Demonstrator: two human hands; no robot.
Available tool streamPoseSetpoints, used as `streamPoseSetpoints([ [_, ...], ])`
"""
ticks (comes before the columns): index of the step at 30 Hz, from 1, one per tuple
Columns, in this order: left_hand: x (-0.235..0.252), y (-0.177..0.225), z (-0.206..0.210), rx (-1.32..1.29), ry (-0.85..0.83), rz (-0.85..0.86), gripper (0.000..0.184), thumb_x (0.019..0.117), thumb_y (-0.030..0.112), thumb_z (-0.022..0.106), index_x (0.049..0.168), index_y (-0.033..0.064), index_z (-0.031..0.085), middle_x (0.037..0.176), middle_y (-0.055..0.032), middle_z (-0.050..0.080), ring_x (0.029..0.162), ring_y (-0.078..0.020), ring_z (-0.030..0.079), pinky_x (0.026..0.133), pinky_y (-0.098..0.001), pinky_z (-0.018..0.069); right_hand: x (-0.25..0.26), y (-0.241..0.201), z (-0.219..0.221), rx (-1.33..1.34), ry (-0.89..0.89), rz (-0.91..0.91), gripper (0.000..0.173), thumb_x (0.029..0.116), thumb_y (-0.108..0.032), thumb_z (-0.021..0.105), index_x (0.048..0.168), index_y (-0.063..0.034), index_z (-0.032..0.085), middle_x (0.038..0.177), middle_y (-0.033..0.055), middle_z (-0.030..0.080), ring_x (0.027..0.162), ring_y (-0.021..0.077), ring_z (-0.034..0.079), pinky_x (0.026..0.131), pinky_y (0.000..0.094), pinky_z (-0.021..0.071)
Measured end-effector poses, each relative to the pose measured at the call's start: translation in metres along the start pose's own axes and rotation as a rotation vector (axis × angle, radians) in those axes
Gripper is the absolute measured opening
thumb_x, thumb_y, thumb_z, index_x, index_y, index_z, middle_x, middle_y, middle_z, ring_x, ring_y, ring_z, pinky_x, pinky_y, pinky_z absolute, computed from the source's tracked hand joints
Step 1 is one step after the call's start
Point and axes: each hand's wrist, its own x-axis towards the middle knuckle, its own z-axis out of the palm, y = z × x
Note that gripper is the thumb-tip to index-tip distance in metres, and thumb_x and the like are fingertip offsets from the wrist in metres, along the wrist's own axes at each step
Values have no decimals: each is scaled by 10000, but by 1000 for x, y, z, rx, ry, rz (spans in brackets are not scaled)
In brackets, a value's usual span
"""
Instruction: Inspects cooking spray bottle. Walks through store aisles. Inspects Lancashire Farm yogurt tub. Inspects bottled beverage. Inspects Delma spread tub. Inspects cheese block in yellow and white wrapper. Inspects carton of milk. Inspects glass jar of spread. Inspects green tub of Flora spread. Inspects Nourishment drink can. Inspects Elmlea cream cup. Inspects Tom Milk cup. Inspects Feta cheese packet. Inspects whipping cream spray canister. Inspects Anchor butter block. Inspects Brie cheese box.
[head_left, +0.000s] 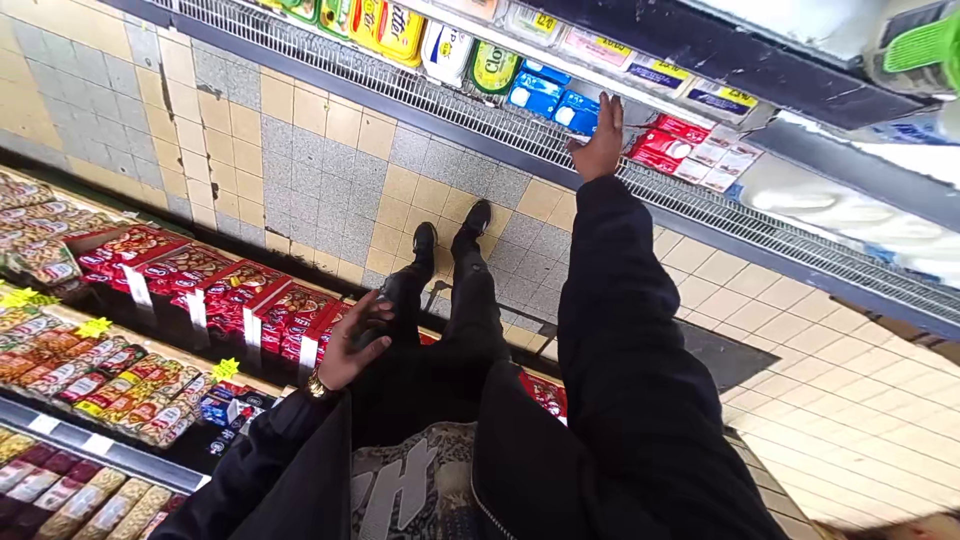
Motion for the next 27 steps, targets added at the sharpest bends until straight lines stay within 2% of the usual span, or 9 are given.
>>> streamPoseSetpoints([
  [2, -6, 14, -1, 5, 32, 35, 669, 925, 213, 729, 1493, 8, 441, 1351, -147, 631, 1178, -291, 655, 992, -452, 569, -30, -18, -9, 85, 11, -41, 877, 795, -101, 805, 1564, -40, 387, 1658, 229, 247, 1470, 417, 369, 1159, 563, 384],
  [4, -12, 33, -4, 0, 58, 79, 605, 938, 198, 709, 1466, 17, 475, 1357, -144, 625, 1177, -287, 655, 995, -450, 568, -73, -47, -21, 193, -16, -114, 786, 825, -147, 806, 1512, -1, 455, 1620, 259, 312, 1466, 413, 373, 1173, 570, 366],
  [7, -25, 68, -12, -4, 102, 179, 621, 941, 164, 696, 1479, 8, 427, 1356, -156, 618, 1150, -297, 670, 971, -451, 585, -156, -98, -40, 345, -61, -210, 656, 851, -199, 801, 1425, 2, 554, 1553, 232, 437, 1354, 350, 531, 1040, 491, 527],
  [11, -56, 115, -28, -19, 120, 369, 512, 951, 181, 694, 1424, 77, 530, 1350, -124, 635, 1136, -275, 675, 963, -440, 582, -285, -180, -77, 587, -79, -432, 577, 885, -288, 737, 1324, 62, 603, 1426, 256, 555, 1208, 299, 631, 938, 427, 579],
  [14, -85, 140, -49, -25, 85, 529, 490, 963, 201, 692, 1420, 97, 546, 1337, -125, 640, 1124, -262, 678, 978, -420, 573, -371, -235, -92, 736, -102, -604, 559, 925, -358, 719, 1283, 60, 620, 1407, 263, 568, 1182, 292, 654, 919, 425, 597],
  [16, -106, 149, -64, -19, 65, 616, 492, 967, 206, 689, 1420, 84, 541, 1330, -135, 638, 1115, -261, 677, 976, -418, 574, -420, -263, -90, 794, -127, -676, 499, 942, -329, 716, 1277, 30, 626, 1408, 243, 572, 1179, 298, 661, 948, 441, 596],
  [21, -158, 152, -102, 2, 44, 738, 433, 964, 226, 696, 1362, 82, 604, 1302, -118, 658, 1078, -219, 688, 942, -400, 585, -511, -318, -66, 854, -133, -724, 435, 956, -302, 710, 1295, -37, 638, 1427, 183, 579, 1185, 277, 662, 970, 431, 592],
  [24, -182, 146, -128, -1, 16, 797, 428, 963, 219, 692, 1335, 23, 610, 1295, -139, 654, 1064, -215, 689, 935, -397, 590, -543, -343, -49, 861, -116, -764, 411, 957, -278, 712, 1301, -67, 637, 1418, 170, 587, 1158, 276, 676, 964, 431, 597],
  [27, -200, 139, -154, -5, -2, 850, 421, 966, 216, 684, 1324, 8, 610, 1294, -141, 650, 1054, -203, 687, 927, -389, 590, -562, -367, -35, 851, -76, -804, 417, 958, -272, 711, 1310, -62, 632, 1398, 162, 602, 1118, 262, 688, 928, 409, 607],
])
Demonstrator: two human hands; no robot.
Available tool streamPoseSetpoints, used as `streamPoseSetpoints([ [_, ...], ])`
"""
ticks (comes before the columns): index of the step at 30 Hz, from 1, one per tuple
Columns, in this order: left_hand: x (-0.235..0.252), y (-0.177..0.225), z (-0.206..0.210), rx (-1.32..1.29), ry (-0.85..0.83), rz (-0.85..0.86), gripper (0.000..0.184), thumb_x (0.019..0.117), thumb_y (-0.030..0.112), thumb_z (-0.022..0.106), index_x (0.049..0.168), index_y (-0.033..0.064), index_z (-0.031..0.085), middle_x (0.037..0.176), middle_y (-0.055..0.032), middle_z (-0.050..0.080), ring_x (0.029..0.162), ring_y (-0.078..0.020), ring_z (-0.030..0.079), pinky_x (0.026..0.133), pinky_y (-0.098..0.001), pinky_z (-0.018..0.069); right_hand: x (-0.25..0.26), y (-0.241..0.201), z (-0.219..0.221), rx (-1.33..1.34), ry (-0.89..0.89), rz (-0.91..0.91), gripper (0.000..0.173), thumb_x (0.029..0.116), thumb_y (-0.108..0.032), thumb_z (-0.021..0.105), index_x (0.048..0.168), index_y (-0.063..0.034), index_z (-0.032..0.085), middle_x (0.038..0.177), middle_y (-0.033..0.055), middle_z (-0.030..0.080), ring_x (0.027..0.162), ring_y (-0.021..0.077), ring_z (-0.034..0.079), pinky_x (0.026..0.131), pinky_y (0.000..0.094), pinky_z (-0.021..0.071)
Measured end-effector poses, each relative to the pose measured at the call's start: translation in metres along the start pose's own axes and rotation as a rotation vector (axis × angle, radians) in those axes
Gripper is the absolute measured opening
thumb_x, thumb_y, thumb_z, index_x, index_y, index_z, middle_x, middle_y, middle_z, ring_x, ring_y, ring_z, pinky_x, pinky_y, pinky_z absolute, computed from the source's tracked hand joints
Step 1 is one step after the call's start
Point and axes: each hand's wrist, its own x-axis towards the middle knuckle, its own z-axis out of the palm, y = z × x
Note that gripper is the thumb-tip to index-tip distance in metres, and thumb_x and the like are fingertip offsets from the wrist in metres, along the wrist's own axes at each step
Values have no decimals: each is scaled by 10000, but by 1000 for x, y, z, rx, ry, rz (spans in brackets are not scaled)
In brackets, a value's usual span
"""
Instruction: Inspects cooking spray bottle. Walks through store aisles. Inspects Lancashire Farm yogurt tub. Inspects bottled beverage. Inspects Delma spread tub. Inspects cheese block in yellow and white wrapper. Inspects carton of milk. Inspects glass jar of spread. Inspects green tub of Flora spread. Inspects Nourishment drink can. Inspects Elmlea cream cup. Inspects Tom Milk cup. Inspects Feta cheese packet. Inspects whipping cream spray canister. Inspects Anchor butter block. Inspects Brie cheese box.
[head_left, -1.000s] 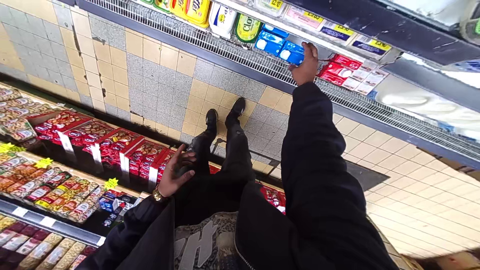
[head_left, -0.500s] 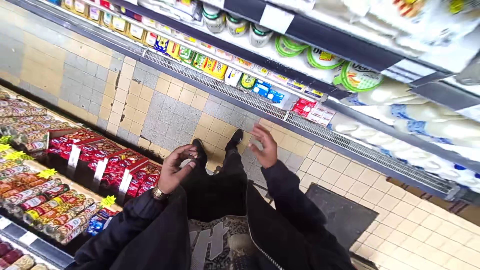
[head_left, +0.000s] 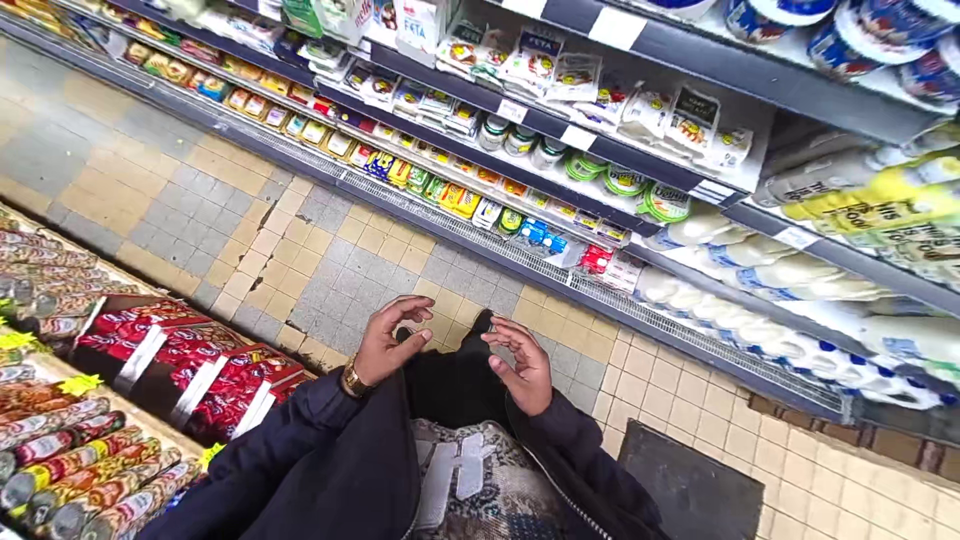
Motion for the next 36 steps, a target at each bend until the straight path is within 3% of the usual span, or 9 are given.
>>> streamPoseSetpoints([
  [7, -35, 9, -43, -27, 23, 85, 408, 963, 214, 679, 1298, -11, 620, 1263, -158, 661, 1028, -210, 689, 902, -382, 592, 4, -15, 73, -21, -56, -85, 426, 976, -294, 695, 1315, -41, 638, 1353, 138, 628, 1045, 208, 701, 885, 366, 617],
  [16, -69, 14, -90, -77, 52, 91, 393, 964, 205, 682, 1285, -14, 620, 1245, -145, 666, 1031, -206, 686, 897, -367, 593, 8, -18, 131, -49, -121, -97, 398, 981, -265, 684, 1287, -14, 645, 1279, 136, 661, 989, 170, 704, 851, 339, 619],
  [26, -83, 6, -125, -123, 98, 51, 383, 957, 195, 684, 1261, -31, 626, 1230, -148, 673, 1026, -209, 690, 899, -365, 593, 24, -11, 165, -55, -165, -72, 394, 985, -258, 680, 1273, 10, 644, 1255, 144, 669, 982, 175, 707, 856, 345, 619],
  [36, -67, -9, -134, -165, 98, -6, 405, 951, 216, 695, 1275, -16, 624, 1228, -142, 676, 1026, -206, 690, 894, -361, 595, 47, -5, 165, -72, -166, -7, 383, 984, -227, 664, 1255, 42, 634, 1239, 155, 680, 971, 171, 710, 846, 339, 615],
])
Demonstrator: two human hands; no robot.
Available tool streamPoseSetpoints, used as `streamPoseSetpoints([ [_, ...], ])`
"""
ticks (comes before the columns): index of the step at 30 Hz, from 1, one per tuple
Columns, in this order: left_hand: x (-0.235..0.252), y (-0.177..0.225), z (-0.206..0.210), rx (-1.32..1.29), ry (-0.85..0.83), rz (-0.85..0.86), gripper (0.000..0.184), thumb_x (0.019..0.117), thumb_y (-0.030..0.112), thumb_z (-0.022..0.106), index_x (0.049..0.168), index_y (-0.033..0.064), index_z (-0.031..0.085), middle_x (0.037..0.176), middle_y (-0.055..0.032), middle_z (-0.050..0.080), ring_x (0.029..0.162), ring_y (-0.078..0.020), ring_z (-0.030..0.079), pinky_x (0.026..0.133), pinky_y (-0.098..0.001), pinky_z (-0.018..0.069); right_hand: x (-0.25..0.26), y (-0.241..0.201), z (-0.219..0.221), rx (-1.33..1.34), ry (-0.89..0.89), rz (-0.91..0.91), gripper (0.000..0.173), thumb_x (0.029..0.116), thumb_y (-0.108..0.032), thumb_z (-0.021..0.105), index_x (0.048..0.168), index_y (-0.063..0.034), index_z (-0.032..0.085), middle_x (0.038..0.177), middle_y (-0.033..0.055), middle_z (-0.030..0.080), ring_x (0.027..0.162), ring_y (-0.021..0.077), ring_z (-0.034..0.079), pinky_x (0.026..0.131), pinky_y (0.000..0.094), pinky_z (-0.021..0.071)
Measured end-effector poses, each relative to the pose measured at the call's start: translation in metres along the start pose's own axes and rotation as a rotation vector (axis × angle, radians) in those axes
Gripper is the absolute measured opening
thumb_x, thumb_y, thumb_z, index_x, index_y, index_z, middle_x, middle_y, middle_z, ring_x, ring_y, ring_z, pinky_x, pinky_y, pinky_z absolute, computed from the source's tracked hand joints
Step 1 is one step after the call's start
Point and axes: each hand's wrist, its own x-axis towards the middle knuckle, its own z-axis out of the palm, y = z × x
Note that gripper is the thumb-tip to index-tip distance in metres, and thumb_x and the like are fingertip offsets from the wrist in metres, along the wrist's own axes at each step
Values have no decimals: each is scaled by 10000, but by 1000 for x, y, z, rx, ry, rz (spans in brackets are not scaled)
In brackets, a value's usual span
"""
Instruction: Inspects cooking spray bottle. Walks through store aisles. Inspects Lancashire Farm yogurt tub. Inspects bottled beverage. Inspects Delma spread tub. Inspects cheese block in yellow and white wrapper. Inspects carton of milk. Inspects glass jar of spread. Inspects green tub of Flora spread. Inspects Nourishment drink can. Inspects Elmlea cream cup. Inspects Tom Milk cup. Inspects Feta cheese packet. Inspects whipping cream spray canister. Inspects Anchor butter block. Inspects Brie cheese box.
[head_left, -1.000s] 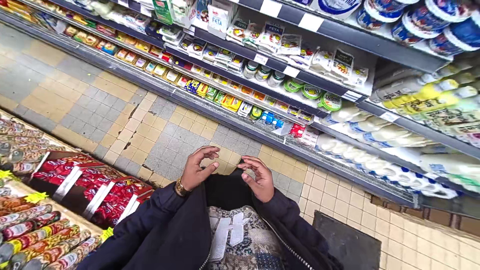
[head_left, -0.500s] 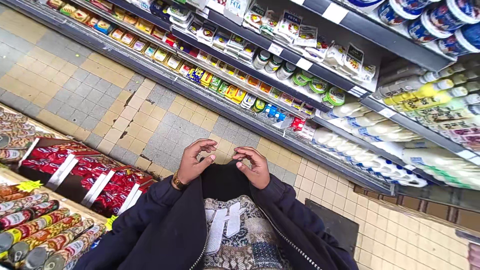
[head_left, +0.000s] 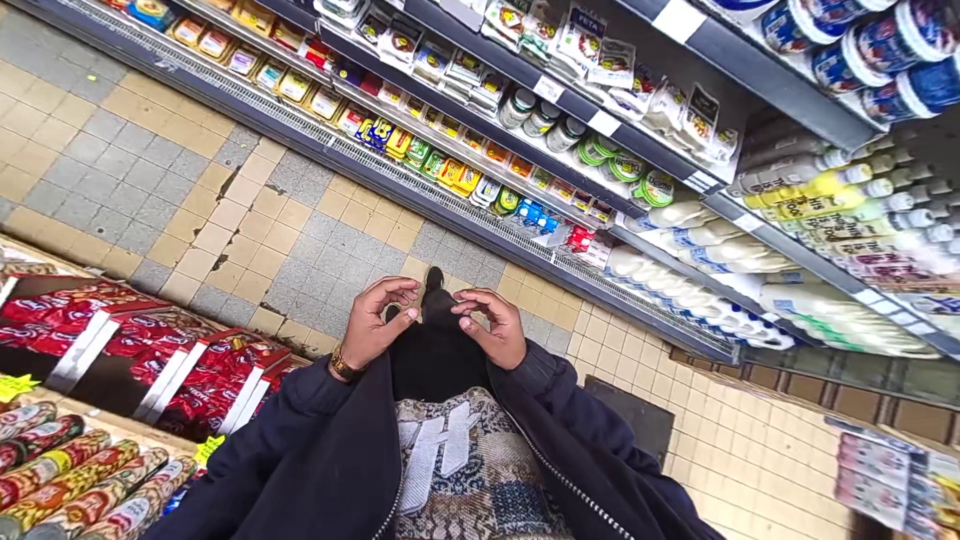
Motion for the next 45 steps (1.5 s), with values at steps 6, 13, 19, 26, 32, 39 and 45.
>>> streamPoseSetpoints([
  [6, 23, -12, -2, 14, 15, -75, 412, 947, 231, 705, 1282, 3, 630, 1237, -130, 676, 1009, -196, 694, 880, -351, 598, 36, 30, -34, -14, 54, 109, 475, 946, -237, 708, 1269, 94, 601, 1255, 192, 673, 1089, 228, 692, 863, 360, 610],
  [13, 65, -21, -11, 79, 75, -173, 409, 944, 237, 715, 1291, 35, 637, 1241, -114, 682, 1014, -208, 701, 894, -363, 602, 151, 115, -149, -290, 132, 366, 432, 887, -168, 742, 1266, 14, 644, 1266, 166, 671, 1092, 237, 690, 826, 404, 617],
  [19, 115, -35, -4, 119, 100, -248, 398, 946, 236, 710, 1283, 39, 638, 1239, -101, 687, 1008, -195, 703, 882, -350, 601, 279, 198, -255, -694, 137, 355, 524, 861, -151, 784, 1336, 3, 627, 1395, 224, 590, 1199, 365, 624, 1024, 530, 501],
  [26, 157, -44, 5, 174, 178, -309, 365, 966, 199, 682, 1298, 57, 632, 1238, -95, 689, 1040, -208, 699, 923, -368, 593, 369, 256, -313, -940, 148, 567, 697, 869, -265, 773, 1478, -52, 509, 1359, 301, 566, 1138, 440, 625, 962, 604, 499],
  [32, 183, -50, 8, 183, 212, -340, 362, 970, 186, 676, 1302, 48, 627, 1236, -93, 691, 1036, -209, 701, 923, -376, 594, 401, 272, -315, -1077, 167, 688, 778, 821, -505, 781, 1413, -40, 583, 1436, 252, 559, 1368, 439, 494, 1120, 661, 351],
  [39, 204, -54, 14, 190, 215, -346, 357, 967, 161, 669, 1297, 31, 623, 1222, -95, 693, 1036, -204, 699, 928, -376, 590, 415, 282, -320, -1158, 104, 804, 844, 808, -679, 693, 1439, -129, 582, 1504, 189, 521, 1451, 370, 419, 1175, 640, 278],
  [45, 214, -53, 18, 204, 214, -344, 348, 971, 183, 663, 1274, 13, 631, 1219, -100, 693, 1028, -201, 699, 908, -368, 594, 414, 273, -308, -1252, 151, 770, 965, 748, -728, 698, 1468, -102, 544, 1502, 210, 514, 1436, 397, 430, 1147, 664, 289],
])
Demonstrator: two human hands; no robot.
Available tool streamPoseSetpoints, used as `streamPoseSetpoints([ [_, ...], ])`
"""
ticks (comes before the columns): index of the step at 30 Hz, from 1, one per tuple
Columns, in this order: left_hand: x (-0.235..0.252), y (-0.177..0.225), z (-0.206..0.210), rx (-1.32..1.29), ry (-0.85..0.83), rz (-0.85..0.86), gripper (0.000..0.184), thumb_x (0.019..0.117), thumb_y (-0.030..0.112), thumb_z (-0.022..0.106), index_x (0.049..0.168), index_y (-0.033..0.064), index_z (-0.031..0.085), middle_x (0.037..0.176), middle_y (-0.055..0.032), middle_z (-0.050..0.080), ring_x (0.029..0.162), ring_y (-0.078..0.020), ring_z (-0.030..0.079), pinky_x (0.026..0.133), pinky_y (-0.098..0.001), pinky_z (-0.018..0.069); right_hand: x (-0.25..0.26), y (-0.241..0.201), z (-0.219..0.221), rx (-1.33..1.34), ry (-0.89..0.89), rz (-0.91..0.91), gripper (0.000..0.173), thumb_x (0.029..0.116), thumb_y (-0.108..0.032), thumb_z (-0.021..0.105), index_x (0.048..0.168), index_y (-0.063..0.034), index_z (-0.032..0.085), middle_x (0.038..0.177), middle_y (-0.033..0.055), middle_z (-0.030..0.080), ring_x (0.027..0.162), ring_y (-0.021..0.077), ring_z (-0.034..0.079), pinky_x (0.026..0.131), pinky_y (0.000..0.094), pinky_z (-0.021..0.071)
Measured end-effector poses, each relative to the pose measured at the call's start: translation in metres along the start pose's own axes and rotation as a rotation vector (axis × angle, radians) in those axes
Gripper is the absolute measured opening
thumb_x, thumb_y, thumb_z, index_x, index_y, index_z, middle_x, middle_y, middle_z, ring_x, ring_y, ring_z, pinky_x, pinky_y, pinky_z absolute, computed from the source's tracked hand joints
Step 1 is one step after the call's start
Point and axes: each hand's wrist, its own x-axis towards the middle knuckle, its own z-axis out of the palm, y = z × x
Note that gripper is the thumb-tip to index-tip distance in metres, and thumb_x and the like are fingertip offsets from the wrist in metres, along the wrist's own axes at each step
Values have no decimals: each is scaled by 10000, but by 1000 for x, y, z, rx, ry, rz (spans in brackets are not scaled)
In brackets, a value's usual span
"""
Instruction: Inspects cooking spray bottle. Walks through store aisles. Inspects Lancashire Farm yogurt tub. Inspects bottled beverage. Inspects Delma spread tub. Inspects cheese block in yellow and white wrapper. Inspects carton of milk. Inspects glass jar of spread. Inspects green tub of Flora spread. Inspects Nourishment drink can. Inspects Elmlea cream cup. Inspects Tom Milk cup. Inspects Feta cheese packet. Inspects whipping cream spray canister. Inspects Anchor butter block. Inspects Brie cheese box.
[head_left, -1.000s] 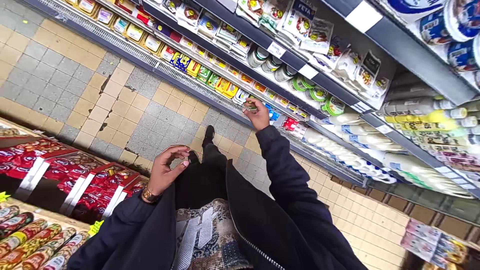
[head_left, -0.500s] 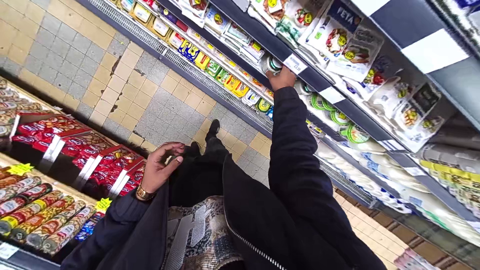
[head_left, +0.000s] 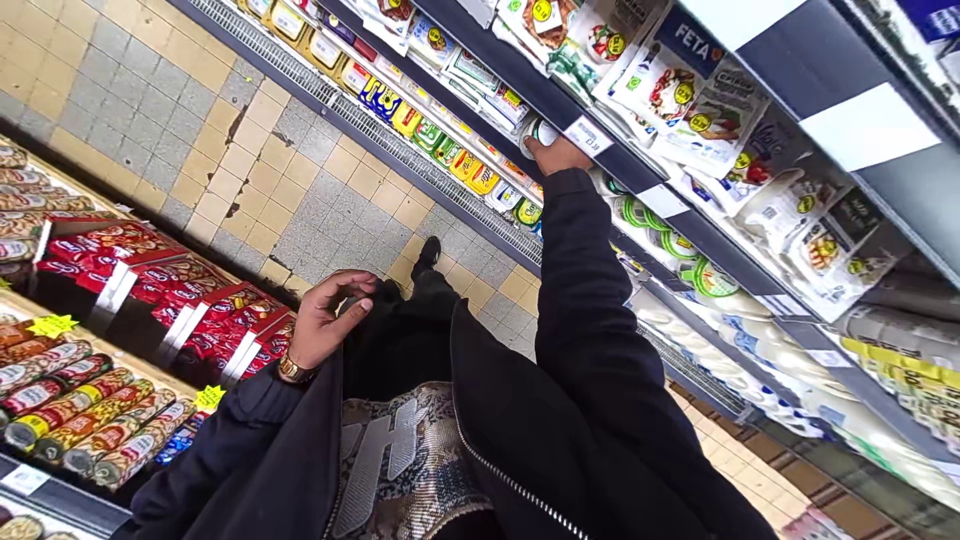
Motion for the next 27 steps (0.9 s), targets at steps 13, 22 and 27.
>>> streamPoseSetpoints([
  [13, -3, 0, -9, -69, -55, 28, 400, 948, 180, 708, 1286, -9, 612, 1254, -130, 672, 1047, -230, 702, 888, -384, 610, -55, 1, -6, 211, -157, -119, 776, 746, -635, 766, 1405, -250, 628, 1284, 183, 674, 1160, 413, 639, 929, 664, 481],
  [22, 10, 12, -14, -32, -230, 19, 737, 811, 148, 845, 1449, 12, 502, 1442, -137, 568, 1238, -280, 627, 1007, -465, 572, -187, -58, -85, 467, -402, -553, 540, 805, -559, 758, 1192, -183, 773, 1029, 95, 766, 912, 254, 726, 848, 574, 549],
  [27, -14, 21, -24, -69, -286, 19, 953, 713, 135, 912, 1529, 104, 420, 1561, -114, 440, 1319, -298, 570, 978, -475, 593, -271, -94, -119, 444, -450, -701, 543, 786, -589, 755, 1140, -179, 790, 944, 60, 768, 814, 195, 707, 781, 510, 552],
])
